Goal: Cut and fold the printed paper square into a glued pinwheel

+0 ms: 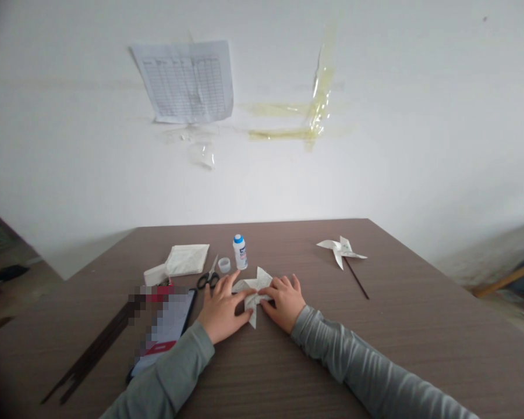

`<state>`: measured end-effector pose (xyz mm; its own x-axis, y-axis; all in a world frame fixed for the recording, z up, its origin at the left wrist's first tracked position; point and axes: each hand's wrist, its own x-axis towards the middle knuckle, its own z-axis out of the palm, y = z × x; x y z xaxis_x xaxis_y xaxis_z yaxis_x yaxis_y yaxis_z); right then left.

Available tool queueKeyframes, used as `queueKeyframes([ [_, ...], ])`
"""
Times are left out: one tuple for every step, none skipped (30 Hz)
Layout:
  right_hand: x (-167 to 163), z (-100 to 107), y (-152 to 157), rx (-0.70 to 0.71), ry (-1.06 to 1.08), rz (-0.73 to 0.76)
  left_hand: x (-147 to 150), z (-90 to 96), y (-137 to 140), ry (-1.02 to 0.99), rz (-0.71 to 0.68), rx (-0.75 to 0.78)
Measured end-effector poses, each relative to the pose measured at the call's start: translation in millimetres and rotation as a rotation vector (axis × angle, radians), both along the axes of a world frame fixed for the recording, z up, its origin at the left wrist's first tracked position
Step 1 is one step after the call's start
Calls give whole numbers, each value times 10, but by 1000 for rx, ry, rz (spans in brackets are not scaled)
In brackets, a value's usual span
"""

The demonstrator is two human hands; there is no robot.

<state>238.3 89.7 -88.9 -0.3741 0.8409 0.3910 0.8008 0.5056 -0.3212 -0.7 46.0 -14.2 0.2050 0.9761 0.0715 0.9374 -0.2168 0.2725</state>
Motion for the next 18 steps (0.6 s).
queueKeyframes([
  [-3,10,-3,-6,3,-1,-5,-8,-2,4,0,-5],
  [-5,21,-7,-12,9,-2,-11,-18,-5,6,0,-8],
  [-7,35,-11,-19,16,-2,-17,-29,-10,7,1,-8],
  [-8,49,-15,-28,24,-1,-24,-41,-15,5,2,-2],
  [-8,65,-19,-37,31,-1,-33,-55,-19,1,2,10],
  [-6,80,-23,-45,36,-1,-42,-69,-23,-5,2,25],
  [-2,94,-28,-49,41,-3,-51,-82,-25,-10,3,39],
  [4,106,-32,-49,44,-4,-59,-94,-25,-14,6,52],
  [13,115,-35,-46,47,-3,-67,-105,-23,-18,9,60],
  [26,120,-37,-39,52,1,-74,-114,-20,-20,12,66],
  [41,121,-37,-32,60,9,-80,-123,-15,-19,14,70],
  [60,117,-33,-24,71,20,-86,-131,-10,-16,15,73],
  [80,107,-25,-16,87,31,-92,-140,-3,-11,15,76],
  [101,93,-12,-8,108,44,-99,-151,3,-4,18,80],
  [120,74,6,0,132,58,-107,-164,10,2,21,87],
  [138,54,27,9,157,72,-116,-179,17,9,26,98],
  [154,33,52,17,181,88,-126,-195,24,14,32,112],
  [166,14,78,23,204,104,-138,-213,30,20,38,128],
])
